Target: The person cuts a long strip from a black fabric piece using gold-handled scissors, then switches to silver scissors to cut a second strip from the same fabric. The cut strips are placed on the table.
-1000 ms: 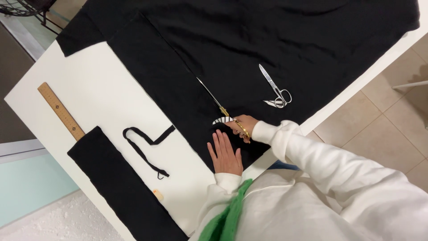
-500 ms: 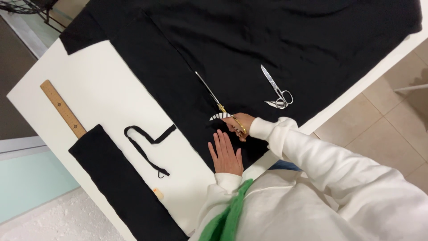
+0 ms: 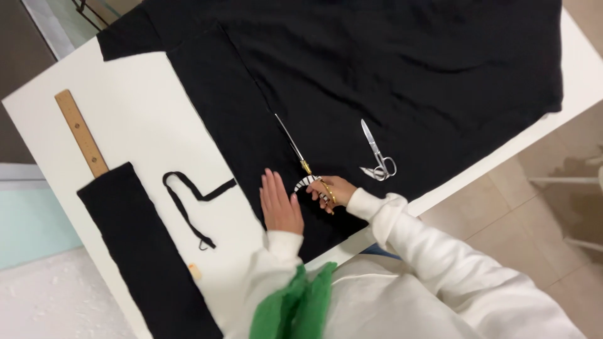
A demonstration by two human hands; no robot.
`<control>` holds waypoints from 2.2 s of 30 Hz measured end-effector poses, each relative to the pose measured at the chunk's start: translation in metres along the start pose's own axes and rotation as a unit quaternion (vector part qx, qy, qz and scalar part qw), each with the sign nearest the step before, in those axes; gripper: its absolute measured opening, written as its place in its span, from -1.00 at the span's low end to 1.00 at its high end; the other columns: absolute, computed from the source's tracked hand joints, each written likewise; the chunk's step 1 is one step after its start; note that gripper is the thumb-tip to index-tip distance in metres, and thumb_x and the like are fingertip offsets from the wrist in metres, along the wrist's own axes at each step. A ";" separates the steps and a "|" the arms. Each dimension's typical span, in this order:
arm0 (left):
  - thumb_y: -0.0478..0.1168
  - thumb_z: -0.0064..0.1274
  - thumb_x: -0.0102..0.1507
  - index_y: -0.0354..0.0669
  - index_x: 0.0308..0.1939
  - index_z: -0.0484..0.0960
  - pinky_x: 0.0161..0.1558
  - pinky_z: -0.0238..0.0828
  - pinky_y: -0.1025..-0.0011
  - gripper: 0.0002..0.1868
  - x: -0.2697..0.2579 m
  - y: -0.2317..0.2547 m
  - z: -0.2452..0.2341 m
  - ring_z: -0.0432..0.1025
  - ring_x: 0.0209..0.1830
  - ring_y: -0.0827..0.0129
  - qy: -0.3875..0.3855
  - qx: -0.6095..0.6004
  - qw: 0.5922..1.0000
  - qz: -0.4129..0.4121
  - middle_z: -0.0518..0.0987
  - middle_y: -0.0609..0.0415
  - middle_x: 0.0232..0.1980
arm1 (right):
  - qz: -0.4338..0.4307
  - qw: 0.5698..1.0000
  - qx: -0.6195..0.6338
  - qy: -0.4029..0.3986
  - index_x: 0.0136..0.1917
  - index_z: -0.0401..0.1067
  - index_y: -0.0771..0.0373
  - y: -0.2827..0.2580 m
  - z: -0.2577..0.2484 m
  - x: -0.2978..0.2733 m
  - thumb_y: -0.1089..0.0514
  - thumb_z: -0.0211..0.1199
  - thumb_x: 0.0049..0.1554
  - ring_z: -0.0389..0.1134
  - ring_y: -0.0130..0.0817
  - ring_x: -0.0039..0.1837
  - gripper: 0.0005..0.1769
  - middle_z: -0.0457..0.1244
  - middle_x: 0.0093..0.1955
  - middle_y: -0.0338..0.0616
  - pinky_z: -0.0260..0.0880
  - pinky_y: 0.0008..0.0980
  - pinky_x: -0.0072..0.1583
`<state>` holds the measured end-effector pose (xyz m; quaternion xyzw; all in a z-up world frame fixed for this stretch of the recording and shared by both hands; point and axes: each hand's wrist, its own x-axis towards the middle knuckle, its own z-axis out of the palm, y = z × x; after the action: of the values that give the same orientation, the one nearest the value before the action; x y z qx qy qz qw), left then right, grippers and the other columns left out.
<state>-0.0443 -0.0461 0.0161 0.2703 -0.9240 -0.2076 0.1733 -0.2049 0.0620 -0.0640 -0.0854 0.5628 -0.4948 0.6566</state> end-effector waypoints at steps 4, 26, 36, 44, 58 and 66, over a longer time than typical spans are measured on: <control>-0.17 -0.17 0.43 -0.45 0.56 0.02 0.59 -0.24 -0.01 -0.31 0.047 -0.010 0.016 -0.14 0.68 -0.06 0.008 0.047 0.999 -0.017 -0.03 -0.28 0.66 | -0.012 1.000 -0.021 0.008 -0.01 0.42 0.33 -0.008 0.001 0.000 -0.18 0.10 0.27 0.30 -0.41 -0.39 -0.52 0.26 -0.22 -0.20 0.35 -0.40 -0.38; 0.03 -0.37 0.49 -0.34 0.61 0.02 0.61 -0.43 -0.04 -0.29 0.093 -0.053 0.036 -0.26 0.71 0.06 -0.011 0.209 0.976 -0.064 -0.09 -0.13 0.70 | -0.006 0.991 -0.080 0.112 -0.24 0.36 0.30 -0.026 0.020 -0.003 -0.25 0.14 0.21 0.22 -0.41 -0.51 -0.45 0.19 -0.40 -0.20 0.24 -0.38 -0.44; 0.03 -0.36 0.49 -0.35 0.61 0.00 0.62 -0.44 -0.02 -0.28 0.093 -0.053 0.036 -0.27 0.72 0.09 -0.015 0.202 0.977 -0.069 -0.11 -0.13 0.70 | 0.014 0.979 -0.101 0.175 -0.15 0.47 0.13 -0.057 0.038 -0.007 -0.25 0.18 0.14 0.20 -0.40 -0.50 -0.59 0.24 -0.39 -0.23 0.20 -0.36 -0.44; 0.01 -0.34 0.49 -0.38 0.61 0.00 0.62 -0.43 -0.03 -0.29 0.092 -0.051 0.033 -0.27 0.72 0.07 0.007 0.161 0.985 -0.061 -0.11 -0.16 0.70 | 0.010 0.992 -0.068 0.104 -0.25 0.34 0.27 -0.068 0.029 0.015 -0.38 0.09 0.21 0.21 -0.40 -0.50 -0.36 0.15 -0.43 -0.21 0.23 -0.39 -0.44; 0.00 -0.29 0.43 -0.39 0.60 0.00 0.60 -0.44 -0.03 -0.25 0.095 -0.046 0.027 -0.26 0.71 0.05 -0.026 0.172 0.981 -0.083 -0.11 -0.18 0.69 | 0.035 0.993 -0.062 0.093 -0.27 0.32 0.25 -0.096 0.030 0.033 -0.55 0.07 0.10 0.22 -0.37 -0.53 -0.24 0.17 -0.42 -0.20 0.25 -0.40 -0.45; 0.03 -0.29 0.49 -0.38 0.61 -0.01 0.62 -0.44 -0.01 -0.27 0.093 -0.046 0.028 -0.27 0.72 0.09 -0.012 0.199 0.977 -0.073 -0.11 -0.17 0.70 | 0.018 0.991 -0.077 0.109 -0.29 0.35 0.27 -0.096 0.030 0.044 -0.65 0.07 0.03 0.19 -0.36 -0.51 -0.14 0.17 -0.42 -0.19 0.25 -0.35 -0.44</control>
<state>-0.1105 -0.1263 -0.0107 0.3633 -0.9267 -0.0352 0.0894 -0.2386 -0.0316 -0.0175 -0.0710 0.6685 -0.4444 0.5921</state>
